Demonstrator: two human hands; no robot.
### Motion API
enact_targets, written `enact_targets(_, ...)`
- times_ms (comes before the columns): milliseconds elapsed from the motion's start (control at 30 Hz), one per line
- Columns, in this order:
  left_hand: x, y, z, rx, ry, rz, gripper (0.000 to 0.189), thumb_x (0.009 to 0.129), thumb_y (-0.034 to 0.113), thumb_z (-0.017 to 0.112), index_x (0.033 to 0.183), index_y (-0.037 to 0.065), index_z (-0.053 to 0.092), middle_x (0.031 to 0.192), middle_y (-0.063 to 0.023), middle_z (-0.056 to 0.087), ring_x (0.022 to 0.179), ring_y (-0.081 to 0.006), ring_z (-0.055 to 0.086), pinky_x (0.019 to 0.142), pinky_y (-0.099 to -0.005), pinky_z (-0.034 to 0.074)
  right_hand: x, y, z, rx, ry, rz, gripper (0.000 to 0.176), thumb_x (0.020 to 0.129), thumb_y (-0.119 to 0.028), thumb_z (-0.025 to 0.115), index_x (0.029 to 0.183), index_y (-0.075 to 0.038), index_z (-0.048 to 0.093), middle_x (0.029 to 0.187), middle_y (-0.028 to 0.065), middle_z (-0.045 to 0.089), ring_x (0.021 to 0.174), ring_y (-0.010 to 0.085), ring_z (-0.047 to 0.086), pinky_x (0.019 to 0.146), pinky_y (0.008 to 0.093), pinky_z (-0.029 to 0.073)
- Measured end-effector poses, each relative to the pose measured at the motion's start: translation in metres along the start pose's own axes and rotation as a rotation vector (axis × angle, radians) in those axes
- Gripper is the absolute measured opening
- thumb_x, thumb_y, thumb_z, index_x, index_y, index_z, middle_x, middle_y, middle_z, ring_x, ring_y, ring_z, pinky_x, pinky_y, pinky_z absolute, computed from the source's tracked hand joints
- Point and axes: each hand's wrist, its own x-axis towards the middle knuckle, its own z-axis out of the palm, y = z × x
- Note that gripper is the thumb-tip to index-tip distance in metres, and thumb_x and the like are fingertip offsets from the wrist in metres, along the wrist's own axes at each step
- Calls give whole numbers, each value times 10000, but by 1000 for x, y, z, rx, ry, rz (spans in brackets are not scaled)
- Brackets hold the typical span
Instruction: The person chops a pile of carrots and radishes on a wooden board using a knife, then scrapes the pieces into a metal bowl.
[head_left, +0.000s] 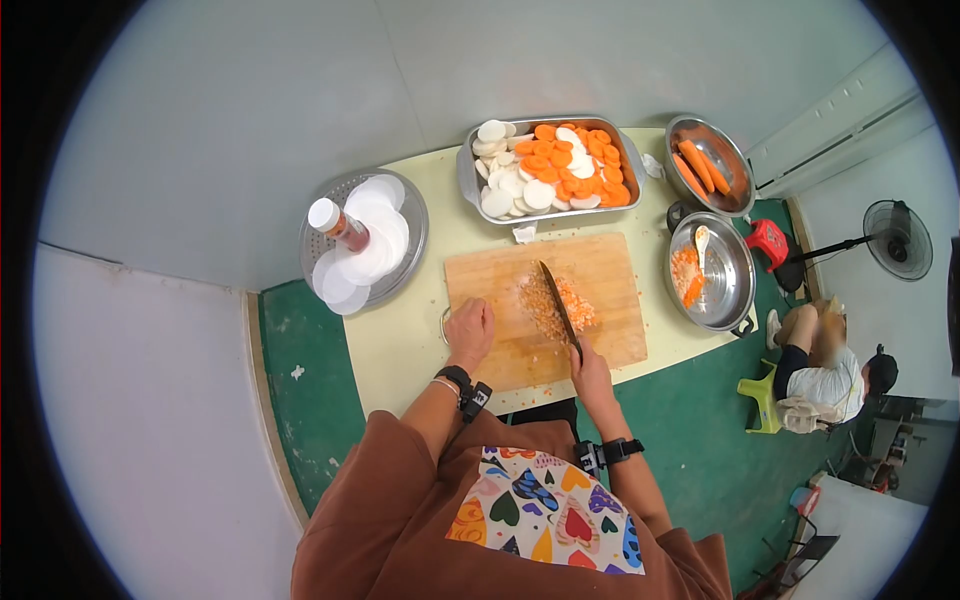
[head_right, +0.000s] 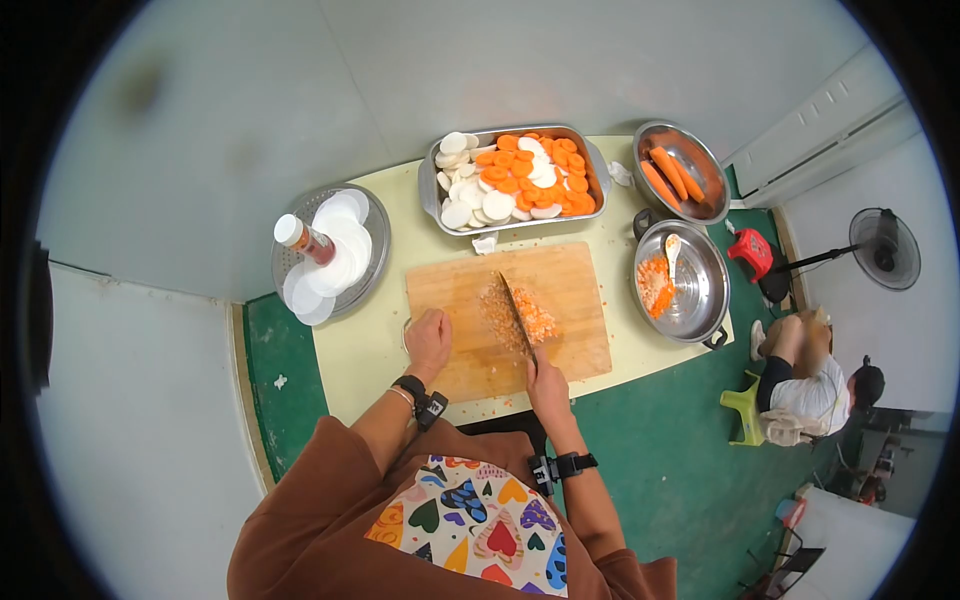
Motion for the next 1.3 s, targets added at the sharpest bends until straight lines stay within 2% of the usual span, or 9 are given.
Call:
enact_targets(133, 1, -1, 0, -7, 7, -1, 158, 875, 169, 579, 762, 61, 555, 746, -115, 576, 685, -347, 588, 600, -457, 453, 1, -8, -8, 85, -21, 20, 288, 974, -229, 524, 1202, -52, 534, 699, 277, 605, 680, 465, 600, 579, 540, 452)
enact_targets(267, 1, -1, 1, -11, 2, 6, 157, 874, 167, 579, 761, 61, 555, 749, -115, 578, 685, -348, 587, 602, -458, 453, 2, 3, 1, -4, 0, -14, 285, 974, -226, 526, 1200, -54, 535, 701, 276, 606, 687, 463, 604, 585, 539, 457)
enact_targets(433, 0, 0, -1, -3, 2, 2, 157, 871, 168, 579, 760, 61, 554, 747, -115, 578, 678, -348, 587, 606, -459, 456, -2, -4, 3, 50, 8, 12, 214, 967, -181, 544, 1117, -28, 546, 713, 296, 590, 683, 484, 586, 569, 518, 437)
enact_targets(567, 0, -3, 1, -4, 11, -10, 155, 869, 170, 580, 760, 62, 557, 746, -115, 577, 677, -345, 588, 606, -457, 457, -2, -10, -2, 10, 19, -19, 217, 967, -181, 545, 1118, -26, 546, 708, 293, 589, 687, 485, 587, 568, 516, 438)
enact_targets(633, 1, -1, 0, -5, 0, -10, 156, 868, 171, 581, 759, 62, 559, 746, -116, 577, 681, -341, 590, 606, -453, 458, -2, -16, -7, 107, 12, -1, 217, 969, -188, 544, 1112, -25, 546, 702, 291, 587, 688, 489, 584, 565, 518, 438)
enact_targets(733, 1, 0, 0, -14, 10, 0, 161, 870, 173, 580, 756, 62, 559, 747, -115, 577, 681, -342, 589, 606, -452, 459, -2, -5, 3, -3, 12, -16, 214, 972, -197, 541, 1097, -24, 542, 697, 290, 585, 685, 491, 579, 563, 523, 435)
enact_targets(1067, 1, -1, 0, 4, -6, -24, 173, 873, 178, 580, 749, 60, 558, 744, -118, 574, 678, -350, 588, 597, -457, 457, -4, -5, 4, -6, 0, -29, 221, 968, -229, 536, 1081, -39, 528, 684, 286, 597, 667, 483, 588, 578, 554, 456)
enact_targets(1133, 2, 0, 0, -19, 4, -16, 179, 873, 178, 581, 744, 57, 554, 738, -121, 571, 675, -350, 588, 596, -457, 457, -5, -9, 1, 98, 42, -43, 225, 968, -234, 537, 1069, -34, 530, 683, 289, 595, 666, 487, 586, 575, 556, 455)
enact_targets(1300, 2, 0, 0, -13, 9, -3, 177, 875, 177, 580, 748, 56, 557, 735, -120, 573, 671, -345, 589, 597, -455, 458, -3, 1, 3, 15, 23, -25, 247, 972, -242, 532, 1093, -27, 542, 693, 293, 599, 674, 488, 589, 576, 556, 457)
